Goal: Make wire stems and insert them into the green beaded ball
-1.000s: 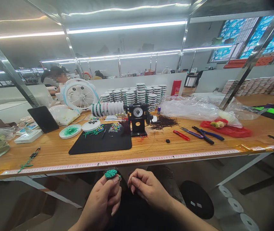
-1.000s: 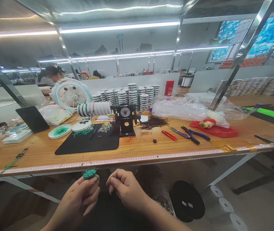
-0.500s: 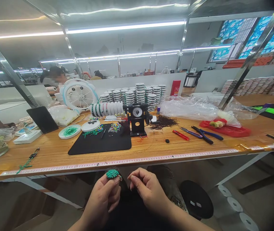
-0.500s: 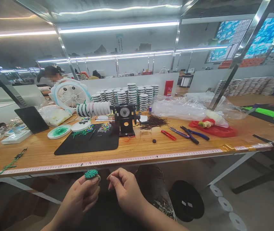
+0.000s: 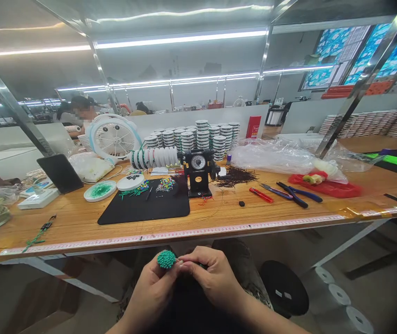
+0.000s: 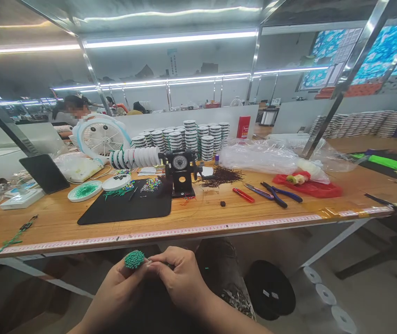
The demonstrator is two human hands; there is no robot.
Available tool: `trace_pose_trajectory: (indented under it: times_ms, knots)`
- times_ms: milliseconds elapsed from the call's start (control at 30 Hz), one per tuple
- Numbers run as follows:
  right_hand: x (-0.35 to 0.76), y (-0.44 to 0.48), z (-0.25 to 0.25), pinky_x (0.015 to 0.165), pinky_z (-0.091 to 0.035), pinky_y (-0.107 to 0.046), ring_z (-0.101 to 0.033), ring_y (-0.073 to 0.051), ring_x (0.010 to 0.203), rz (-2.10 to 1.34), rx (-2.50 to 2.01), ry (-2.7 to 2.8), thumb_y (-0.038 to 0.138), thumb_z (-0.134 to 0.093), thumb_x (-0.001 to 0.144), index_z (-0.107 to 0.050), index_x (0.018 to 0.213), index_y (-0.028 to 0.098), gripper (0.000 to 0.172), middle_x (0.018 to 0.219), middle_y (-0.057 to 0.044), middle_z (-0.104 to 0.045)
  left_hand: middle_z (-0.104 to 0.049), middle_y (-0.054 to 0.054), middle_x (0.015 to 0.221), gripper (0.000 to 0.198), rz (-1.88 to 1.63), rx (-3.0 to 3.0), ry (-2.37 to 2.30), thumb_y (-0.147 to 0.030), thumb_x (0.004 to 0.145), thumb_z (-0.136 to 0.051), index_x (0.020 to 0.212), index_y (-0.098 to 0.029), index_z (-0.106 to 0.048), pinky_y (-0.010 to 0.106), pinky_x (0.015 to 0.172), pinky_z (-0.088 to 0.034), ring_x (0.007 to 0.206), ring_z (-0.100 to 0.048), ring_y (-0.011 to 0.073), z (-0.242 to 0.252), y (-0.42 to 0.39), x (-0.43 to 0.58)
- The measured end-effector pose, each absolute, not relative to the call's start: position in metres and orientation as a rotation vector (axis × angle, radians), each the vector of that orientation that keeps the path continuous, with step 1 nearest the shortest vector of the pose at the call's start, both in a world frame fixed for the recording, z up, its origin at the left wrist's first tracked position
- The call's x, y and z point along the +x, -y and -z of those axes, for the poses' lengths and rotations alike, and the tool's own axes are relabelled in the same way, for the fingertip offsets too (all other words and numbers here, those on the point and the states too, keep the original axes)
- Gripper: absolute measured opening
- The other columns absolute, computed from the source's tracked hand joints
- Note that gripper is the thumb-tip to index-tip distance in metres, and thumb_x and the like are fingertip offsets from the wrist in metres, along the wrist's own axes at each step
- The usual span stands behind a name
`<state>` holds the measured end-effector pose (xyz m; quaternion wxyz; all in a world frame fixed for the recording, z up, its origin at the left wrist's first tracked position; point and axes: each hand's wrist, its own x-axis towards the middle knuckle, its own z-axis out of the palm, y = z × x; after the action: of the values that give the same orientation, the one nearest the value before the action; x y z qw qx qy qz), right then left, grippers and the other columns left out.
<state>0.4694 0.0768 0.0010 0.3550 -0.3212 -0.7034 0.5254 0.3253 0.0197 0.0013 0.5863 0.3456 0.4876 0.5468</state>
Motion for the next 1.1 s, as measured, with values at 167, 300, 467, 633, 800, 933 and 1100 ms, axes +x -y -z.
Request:
trace_pose_trajectory:
  times_ms: [167,300,467,633,800,933,1100]
  knots:
    - [0.473,-0.071,-0.001,0.057,-0.037,-0.019,-0.051,-0.009,0.06,-1.384,-0.856,2.027,0.017,-0.059,0.073,-0.064,0.063,0.013,0.011,0.062,0.0,-0.059,-0.04,-0.005,0.05,0.025,-1.273,0.895,-1.138,-0.037,0.085,-0.052,0.071,-0.018,-0.046,0.021,0.049,-0.034,0.047,-0.036,0.0084,0.003,-0.02,0.318]
    - [0.481,-0.07,-0.007,0.051,-0.031,-0.017,-0.045,-0.007,0.054,-1.527,-0.702,2.043,0.015,-0.063,0.067,-0.058,0.057,0.012,0.011,0.054,0.004,-0.049,-0.041,-0.005,0.054,0.022,-1.532,0.734,-1.183,-0.034,0.084,-0.055,0.071,-0.018,-0.046,0.02,0.052,-0.034,0.051,-0.039,0.0085,-0.006,-0.026,0.308]
    - [0.482,-0.077,-0.011,0.059,-0.037,-0.021,-0.049,-0.009,0.06,-1.518,-0.754,1.807,0.025,-0.062,0.074,-0.061,0.062,0.013,0.017,0.06,0.0,-0.056,-0.054,0.001,0.066,0.021,-1.426,0.675,-1.121,-0.032,0.079,-0.061,0.071,-0.015,-0.053,0.024,0.061,-0.041,0.062,-0.05,0.0124,-0.012,-0.025,0.308]
    - [0.468,-0.081,-0.01,0.057,-0.044,-0.025,-0.055,-0.012,0.056,-1.679,-0.766,1.534,0.035,-0.061,0.077,-0.062,0.074,0.012,0.023,0.063,-0.002,-0.061,-0.059,0.006,0.076,0.019,-1.237,0.735,-0.985,-0.031,0.084,-0.056,0.088,-0.013,-0.059,0.026,0.063,-0.043,0.067,-0.054,0.0141,-0.005,-0.018,0.325]
    - [0.461,-0.078,-0.012,0.043,-0.043,-0.024,-0.054,-0.013,0.042,-1.939,-0.551,1.378,0.036,-0.058,0.079,-0.053,0.073,0.014,0.023,0.05,0.0,-0.058,-0.056,0.003,0.061,0.023,-1.186,0.808,-0.932,-0.033,0.087,-0.05,0.073,-0.015,-0.053,0.028,0.062,-0.041,0.059,-0.052,0.0137,-0.005,-0.018,0.331]
    - [0.462,-0.078,-0.012,0.043,-0.043,-0.024,-0.056,-0.014,0.042,-1.912,-0.601,1.394,0.038,-0.059,0.079,-0.055,0.073,0.013,0.026,0.05,-0.002,-0.059,-0.055,0.002,0.059,0.022,-1.156,0.881,-0.982,-0.033,0.089,-0.047,0.075,-0.016,-0.051,0.028,0.063,-0.04,0.059,-0.053,0.0141,-0.004,-0.017,0.329]
    - [0.464,-0.079,-0.008,0.054,-0.042,-0.023,-0.054,-0.01,0.053,-1.66,-0.794,1.519,0.036,-0.064,0.075,-0.061,0.068,0.011,0.025,0.058,-0.002,-0.059,-0.053,0.0,0.059,0.023,-1.167,0.889,-1.014,-0.035,0.089,-0.047,0.074,-0.017,-0.048,0.027,0.062,-0.04,0.058,-0.053,0.0131,0.003,-0.015,0.327]
